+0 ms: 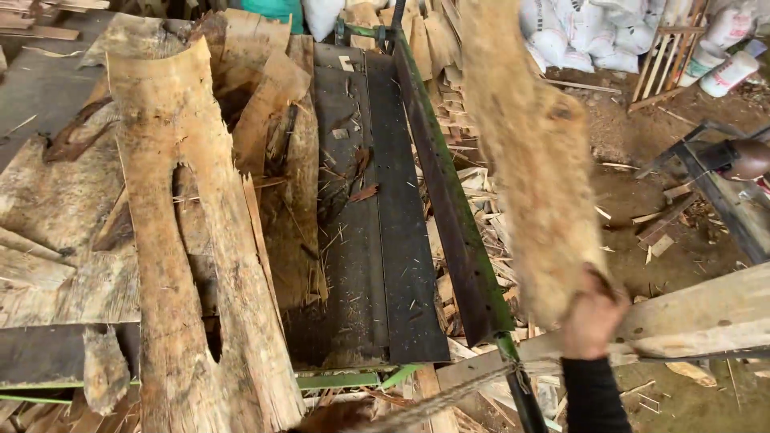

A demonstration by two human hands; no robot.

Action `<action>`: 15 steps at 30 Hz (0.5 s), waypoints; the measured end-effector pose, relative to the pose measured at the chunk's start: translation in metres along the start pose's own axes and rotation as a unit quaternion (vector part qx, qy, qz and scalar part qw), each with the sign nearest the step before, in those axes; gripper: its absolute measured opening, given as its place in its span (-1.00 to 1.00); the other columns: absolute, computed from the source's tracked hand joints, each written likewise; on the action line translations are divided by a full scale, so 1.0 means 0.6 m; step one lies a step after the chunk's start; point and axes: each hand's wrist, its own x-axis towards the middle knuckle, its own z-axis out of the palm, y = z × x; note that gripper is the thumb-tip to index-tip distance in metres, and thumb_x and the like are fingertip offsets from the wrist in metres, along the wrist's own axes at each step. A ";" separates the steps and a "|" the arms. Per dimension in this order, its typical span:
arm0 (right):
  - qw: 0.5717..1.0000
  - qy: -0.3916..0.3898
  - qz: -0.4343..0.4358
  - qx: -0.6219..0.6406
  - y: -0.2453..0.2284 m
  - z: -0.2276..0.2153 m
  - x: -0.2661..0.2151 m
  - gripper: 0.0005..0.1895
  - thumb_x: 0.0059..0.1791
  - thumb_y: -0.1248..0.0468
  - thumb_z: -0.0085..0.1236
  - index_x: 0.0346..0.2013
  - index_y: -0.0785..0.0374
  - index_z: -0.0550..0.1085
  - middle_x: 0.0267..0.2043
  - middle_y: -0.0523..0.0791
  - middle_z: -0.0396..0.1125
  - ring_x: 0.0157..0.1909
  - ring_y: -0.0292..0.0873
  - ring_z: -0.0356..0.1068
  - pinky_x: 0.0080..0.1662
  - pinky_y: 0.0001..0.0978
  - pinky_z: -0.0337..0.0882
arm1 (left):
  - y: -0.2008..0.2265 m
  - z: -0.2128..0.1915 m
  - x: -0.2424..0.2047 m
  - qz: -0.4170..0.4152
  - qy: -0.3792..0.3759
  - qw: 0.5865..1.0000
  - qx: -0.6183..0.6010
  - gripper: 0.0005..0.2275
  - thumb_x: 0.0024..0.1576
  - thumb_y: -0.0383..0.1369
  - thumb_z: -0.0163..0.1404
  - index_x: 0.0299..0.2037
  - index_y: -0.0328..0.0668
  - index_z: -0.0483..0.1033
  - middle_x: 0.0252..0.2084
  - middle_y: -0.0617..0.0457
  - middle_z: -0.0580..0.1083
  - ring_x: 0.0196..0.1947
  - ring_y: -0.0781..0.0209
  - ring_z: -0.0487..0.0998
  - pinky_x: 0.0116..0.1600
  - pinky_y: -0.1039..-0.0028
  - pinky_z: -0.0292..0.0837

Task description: Trimming pieces of wood using a manual shearing machine in a workshop.

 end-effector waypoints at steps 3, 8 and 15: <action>0.975 -0.146 0.109 -0.128 0.012 0.121 -0.008 -0.75 0.08 0.28 -0.01 -0.07 0.33 0.56 -0.18 -0.08 0.52 -0.33 -0.27 0.43 -0.30 -0.48 0.39 | 0.095 0.036 0.159 -0.001 -0.022 1.000 -0.015 -0.23 0.21 0.27 -0.40 0.53 -0.02 -0.05 0.53 -0.12 0.14 0.44 -0.09 0.27 0.41 -0.03 0.27; 0.826 -0.345 0.327 -0.304 0.016 0.227 -0.037 -0.71 0.06 0.30 0.12 0.01 0.43 0.46 -0.13 0.01 0.55 -0.21 -0.17 0.51 -0.14 -0.31 0.55 | 0.132 0.059 0.350 -0.013 0.015 0.991 -0.132 -0.24 0.21 0.27 -0.44 0.53 0.00 -0.02 0.52 -0.15 0.17 0.41 -0.11 0.29 0.38 -0.05 0.28; 0.725 -0.356 0.340 -0.481 -0.091 0.236 -0.063 -0.44 0.02 -0.02 0.04 0.27 0.10 0.41 0.11 0.01 0.50 -0.01 -0.22 0.59 0.03 -0.28 0.54 | -0.057 -0.125 0.445 -0.037 0.229 0.946 -0.225 -0.64 0.20 -0.45 0.03 0.19 -0.39 0.31 0.13 -0.20 0.43 0.04 -0.10 0.55 0.03 -0.04 0.61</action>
